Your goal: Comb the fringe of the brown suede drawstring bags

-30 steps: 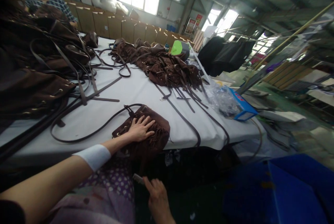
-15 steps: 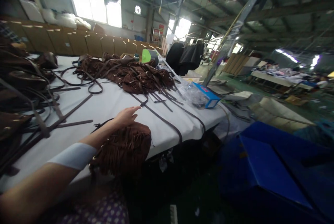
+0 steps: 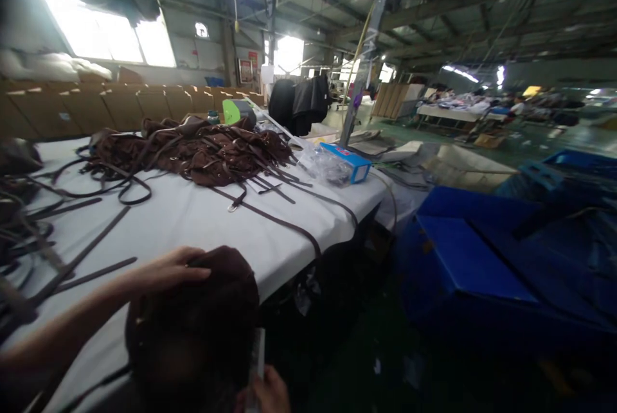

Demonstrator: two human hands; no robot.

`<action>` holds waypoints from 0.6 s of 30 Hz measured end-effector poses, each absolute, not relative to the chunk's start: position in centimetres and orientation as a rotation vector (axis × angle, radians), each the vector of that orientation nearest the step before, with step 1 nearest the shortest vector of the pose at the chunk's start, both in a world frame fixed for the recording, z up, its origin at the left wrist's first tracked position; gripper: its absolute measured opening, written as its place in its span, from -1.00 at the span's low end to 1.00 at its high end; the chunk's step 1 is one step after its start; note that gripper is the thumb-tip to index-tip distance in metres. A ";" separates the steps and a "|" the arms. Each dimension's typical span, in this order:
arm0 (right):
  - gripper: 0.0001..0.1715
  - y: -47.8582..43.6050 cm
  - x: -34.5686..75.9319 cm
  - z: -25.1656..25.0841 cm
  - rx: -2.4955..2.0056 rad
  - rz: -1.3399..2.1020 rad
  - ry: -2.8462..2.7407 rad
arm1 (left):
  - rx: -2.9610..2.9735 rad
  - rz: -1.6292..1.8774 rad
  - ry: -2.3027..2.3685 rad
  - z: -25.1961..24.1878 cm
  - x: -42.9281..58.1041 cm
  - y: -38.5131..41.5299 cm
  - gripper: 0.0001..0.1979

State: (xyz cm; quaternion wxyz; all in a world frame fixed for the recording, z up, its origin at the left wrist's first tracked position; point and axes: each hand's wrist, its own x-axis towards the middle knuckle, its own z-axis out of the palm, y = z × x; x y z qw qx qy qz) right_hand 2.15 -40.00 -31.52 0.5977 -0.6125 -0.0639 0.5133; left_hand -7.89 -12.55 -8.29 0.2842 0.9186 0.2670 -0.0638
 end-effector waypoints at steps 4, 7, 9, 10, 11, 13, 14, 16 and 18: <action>0.04 -41.0 4.0 -29.5 -1.572 1.055 -0.074 | 2.014 0.243 0.849 -8.1 -10.7 -16.4 -0.65; -0.01 -42.9 6.3 -27.7 -1.720 0.854 -0.083 | 1.665 0.246 0.855 -12.1 -10.8 -18.8 -0.51; -0.11 -44.0 7.4 -25.8 -1.795 0.695 -0.179 | 1.584 0.224 0.822 -15.0 -10.2 -20.8 -0.51; -0.17 -44.5 7.7 -24.8 -1.833 0.610 -0.244 | 1.577 0.220 0.819 -16.0 -10.0 -21.9 -0.53; -0.23 -44.8 7.8 -23.9 -1.877 0.528 -0.308 | 1.580 0.223 0.823 -16.7 -9.9 -23.2 -0.53; -0.33 -45.2 7.3 -22.9 -1.965 0.378 -0.426 | 1.597 0.264 0.851 -17.2 -9.9 -25.9 -0.51; -0.36 -45.2 6.8 -23.1 -2.011 0.311 -0.482 | 1.600 0.289 0.872 -17.1 -10.2 -27.2 -0.49; -0.41 -44.9 5.3 -24.7 -2.147 0.235 -0.620 | 1.575 0.320 0.940 -16.7 -10.9 -29.4 -0.46; -0.41 -44.5 3.7 -27.8 -2.322 0.304 -0.789 | 1.538 0.339 0.991 -16.4 -11.8 -30.9 -0.48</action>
